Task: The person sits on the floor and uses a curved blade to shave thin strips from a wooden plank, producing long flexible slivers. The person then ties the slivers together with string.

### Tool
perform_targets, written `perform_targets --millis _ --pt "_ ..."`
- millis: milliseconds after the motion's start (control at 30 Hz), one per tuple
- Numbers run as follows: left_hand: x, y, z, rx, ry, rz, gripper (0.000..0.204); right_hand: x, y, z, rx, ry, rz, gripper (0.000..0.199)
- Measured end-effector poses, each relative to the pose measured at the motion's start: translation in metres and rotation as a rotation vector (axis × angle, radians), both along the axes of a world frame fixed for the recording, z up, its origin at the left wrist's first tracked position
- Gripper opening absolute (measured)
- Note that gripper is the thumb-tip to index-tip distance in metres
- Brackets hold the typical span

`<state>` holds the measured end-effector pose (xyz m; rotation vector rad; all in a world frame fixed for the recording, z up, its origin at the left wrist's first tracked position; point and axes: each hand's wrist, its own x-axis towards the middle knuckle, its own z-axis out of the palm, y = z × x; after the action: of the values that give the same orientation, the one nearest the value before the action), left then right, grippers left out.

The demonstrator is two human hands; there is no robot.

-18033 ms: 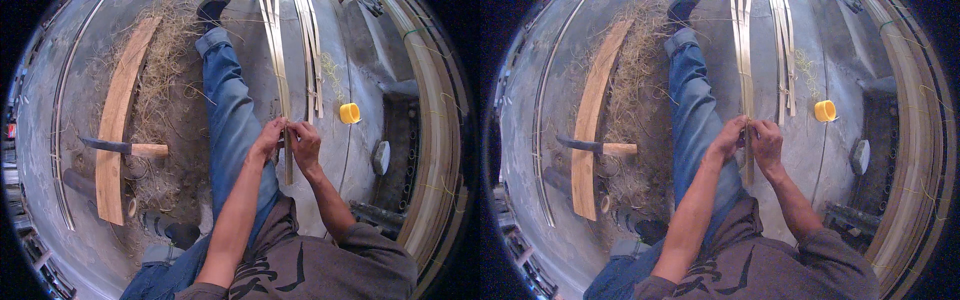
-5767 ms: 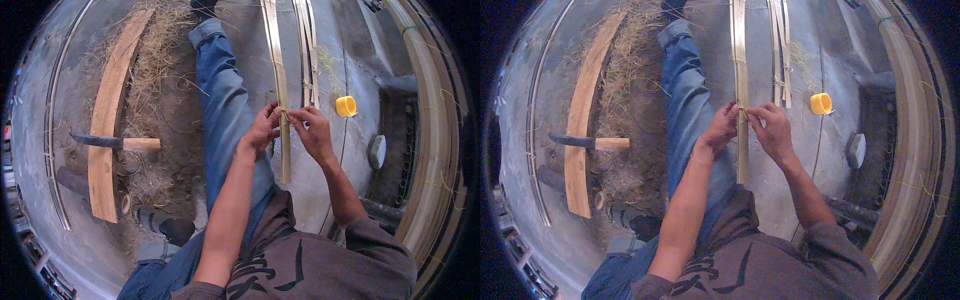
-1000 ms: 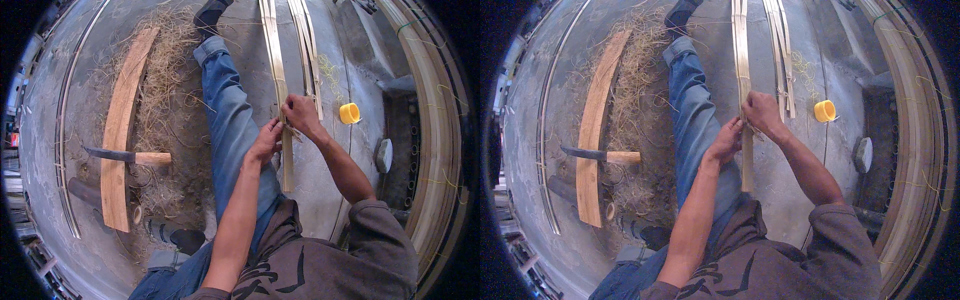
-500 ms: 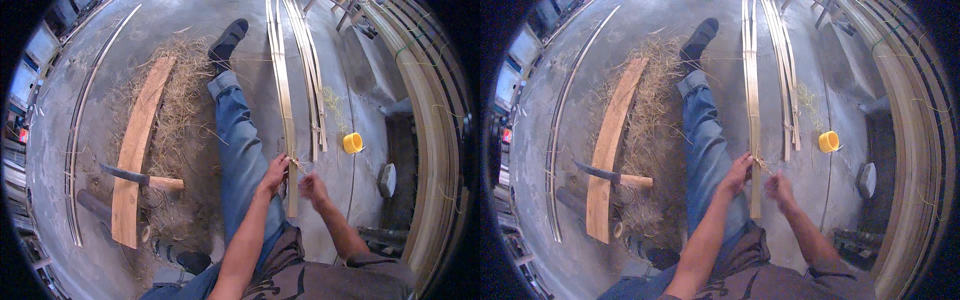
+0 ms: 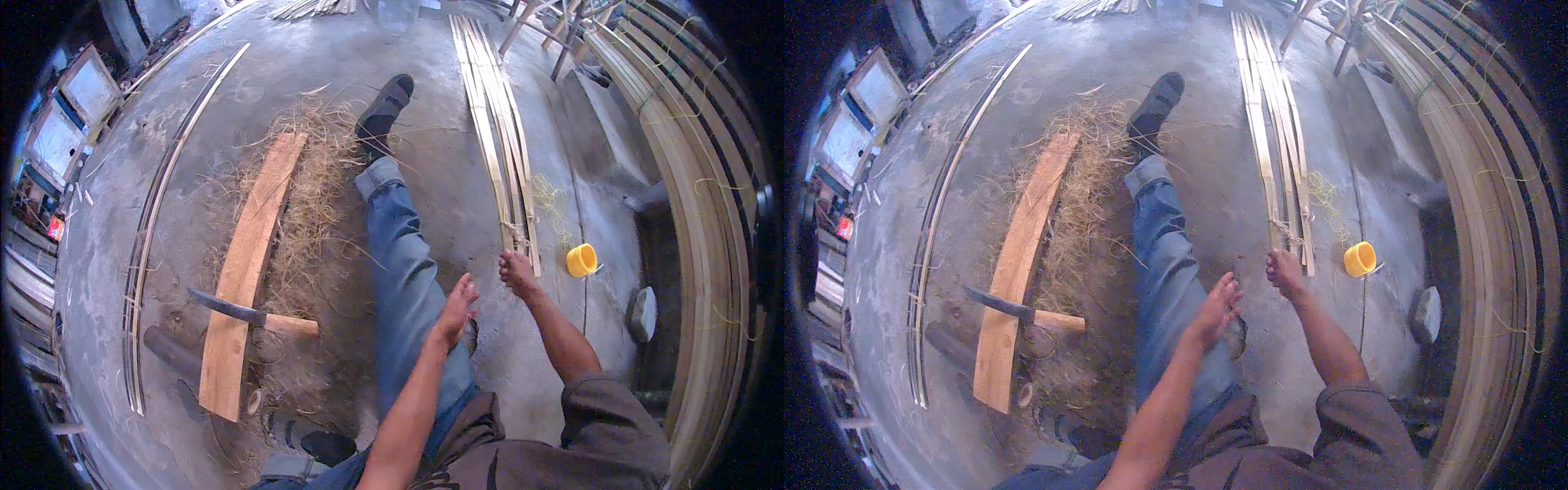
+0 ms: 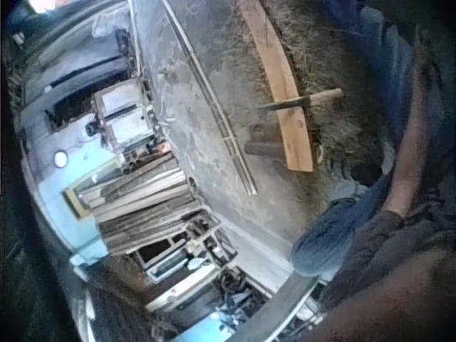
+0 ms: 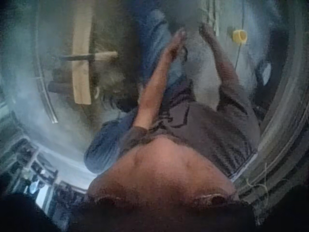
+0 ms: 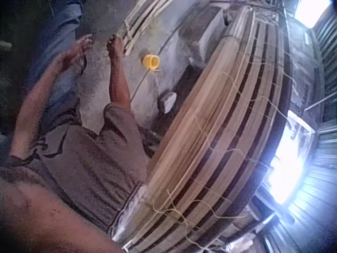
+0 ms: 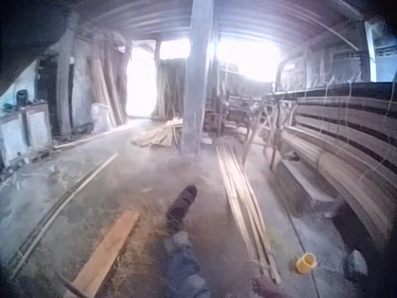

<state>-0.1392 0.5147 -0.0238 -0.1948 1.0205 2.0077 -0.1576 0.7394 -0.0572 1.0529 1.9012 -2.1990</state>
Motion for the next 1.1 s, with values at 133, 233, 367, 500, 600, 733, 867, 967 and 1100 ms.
perform_targets --millis 133,233,367,500,600,733,867,967,1100 --pt "0.009 0.013 -0.003 -0.013 0.045 -0.063 0.052 0.029 0.065 -0.048 0.059 -0.045 0.095 0.022" --pt "0.008 0.012 -0.005 0.038 0.052 -0.076 0.048 0.054 0.065 -0.054 1.280 -0.221 0.284 0.022" --pt "0.002 0.002 -0.001 0.095 0.032 -0.031 0.045 0.079 -0.012 -0.044 1.343 0.084 0.105 0.024" --pt "-0.013 -0.041 0.033 0.100 0.178 -0.285 0.048 0.057 -0.073 -0.025 0.856 0.230 0.010 0.028" --pt "-0.064 -0.127 0.076 -0.161 0.639 -0.348 0.036 0.001 -0.129 0.016 0.848 0.434 0.058 0.018" --pt "-0.119 -0.303 0.114 -0.843 0.934 -0.164 0.031 -0.046 -0.248 0.082 0.703 0.514 0.643 0.016" --pt "-0.095 -0.516 0.115 -1.771 1.064 -0.500 0.026 -0.058 -0.333 0.032 0.666 0.619 1.282 0.039" --pt "-0.046 -0.628 0.125 -2.092 0.612 -0.686 0.020 -0.053 -0.371 -0.017 0.919 0.689 1.380 0.055" --pt "0.024 -0.732 0.090 -2.156 0.295 -0.341 0.022 -0.034 -0.407 -0.040 0.841 0.638 1.339 0.062"
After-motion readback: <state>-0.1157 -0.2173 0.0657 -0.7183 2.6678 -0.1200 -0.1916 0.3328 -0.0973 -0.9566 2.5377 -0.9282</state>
